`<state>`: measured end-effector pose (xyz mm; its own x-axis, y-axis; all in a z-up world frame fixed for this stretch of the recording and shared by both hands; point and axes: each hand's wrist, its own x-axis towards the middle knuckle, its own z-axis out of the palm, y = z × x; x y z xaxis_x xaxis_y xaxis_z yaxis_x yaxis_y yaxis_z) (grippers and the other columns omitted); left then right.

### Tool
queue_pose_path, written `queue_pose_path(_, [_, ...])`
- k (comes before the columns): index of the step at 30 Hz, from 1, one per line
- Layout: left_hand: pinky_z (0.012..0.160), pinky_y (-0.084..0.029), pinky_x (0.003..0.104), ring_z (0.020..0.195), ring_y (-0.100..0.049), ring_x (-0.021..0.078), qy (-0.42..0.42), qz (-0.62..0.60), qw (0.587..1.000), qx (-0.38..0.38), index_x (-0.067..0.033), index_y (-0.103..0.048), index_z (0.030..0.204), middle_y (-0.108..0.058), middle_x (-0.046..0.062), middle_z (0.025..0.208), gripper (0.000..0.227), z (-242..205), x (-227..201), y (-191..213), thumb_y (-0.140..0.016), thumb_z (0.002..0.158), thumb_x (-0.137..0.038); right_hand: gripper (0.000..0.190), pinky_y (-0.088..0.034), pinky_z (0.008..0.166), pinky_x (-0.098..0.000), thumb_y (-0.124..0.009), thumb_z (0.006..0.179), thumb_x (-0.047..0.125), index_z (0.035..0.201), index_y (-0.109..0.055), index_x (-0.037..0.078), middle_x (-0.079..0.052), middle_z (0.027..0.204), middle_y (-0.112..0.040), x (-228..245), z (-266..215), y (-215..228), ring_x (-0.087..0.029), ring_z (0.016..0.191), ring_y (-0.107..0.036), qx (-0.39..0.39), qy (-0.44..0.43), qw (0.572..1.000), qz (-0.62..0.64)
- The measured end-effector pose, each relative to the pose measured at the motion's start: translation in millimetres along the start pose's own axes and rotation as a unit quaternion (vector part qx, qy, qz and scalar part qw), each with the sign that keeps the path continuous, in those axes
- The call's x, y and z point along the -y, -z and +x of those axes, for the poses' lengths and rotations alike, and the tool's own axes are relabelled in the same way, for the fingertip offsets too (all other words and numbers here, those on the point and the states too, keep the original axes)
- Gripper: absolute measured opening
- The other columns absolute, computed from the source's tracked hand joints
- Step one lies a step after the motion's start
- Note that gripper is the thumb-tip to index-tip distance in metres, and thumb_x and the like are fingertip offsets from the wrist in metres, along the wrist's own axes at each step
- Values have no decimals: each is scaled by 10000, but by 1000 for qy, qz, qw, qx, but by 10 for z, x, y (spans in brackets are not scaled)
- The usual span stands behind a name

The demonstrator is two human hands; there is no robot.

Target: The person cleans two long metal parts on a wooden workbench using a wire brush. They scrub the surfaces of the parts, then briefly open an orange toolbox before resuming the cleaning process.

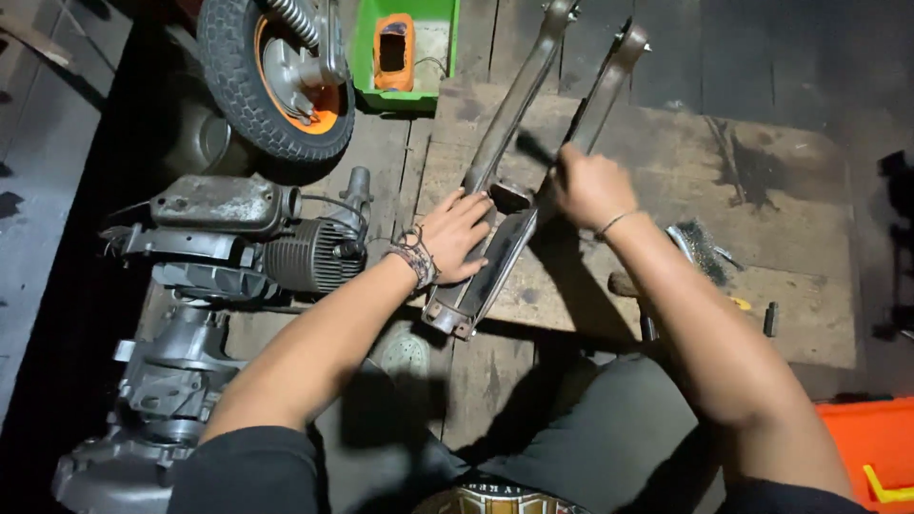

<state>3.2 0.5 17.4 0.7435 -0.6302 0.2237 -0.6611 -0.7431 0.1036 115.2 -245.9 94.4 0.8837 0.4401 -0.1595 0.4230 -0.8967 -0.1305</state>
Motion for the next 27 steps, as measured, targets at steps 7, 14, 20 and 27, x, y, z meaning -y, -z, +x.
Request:
queue_pose_path(7, [1090, -359, 532, 1313, -492, 375, 12, 6, 999, -29, -38, -591, 989, -544, 205, 1279, 475, -90, -45, 58, -684, 828, -475, 345, -613, 760, -556, -466, 1021, 190, 1257, -718, 203, -247, 897, -765, 41, 82, -284, -451, 909, -760, -9, 59, 998, -28])
queue_pose_path(14, [1058, -387, 505, 1245, -517, 374, -6, 29, 998, -50, -48, -585, 977, -554, 197, 1206, 456, -119, -3, -84, -660, 830, -473, 289, -595, 816, -576, -590, 972, 322, 1170, -703, 146, -252, 936, -762, 304, -29, -162, -478, 964, -740, 20, 42, 999, 21])
queue_pose_path(20, [1039, -392, 486, 1226, -513, 354, -8, 42, 998, -50, -65, -584, 960, -555, 175, 1169, 469, -79, 24, -120, -664, 812, -502, 281, -605, 793, -547, -558, 975, 318, 1155, -733, 192, -197, 890, -768, 423, -141, -54, -432, 911, -760, 2, 39, 998, -46])
queue_pose_path(27, [1022, -393, 475, 1219, -515, 343, -3, 47, 998, -45, -74, -588, 959, -553, 161, 1167, 440, -64, 23, -92, -689, 800, -471, 336, -581, 853, -591, -598, 975, 368, 1225, -719, 179, -232, 1004, -770, 218, -53, -39, -477, 1015, -731, 45, 4, 999, 24])
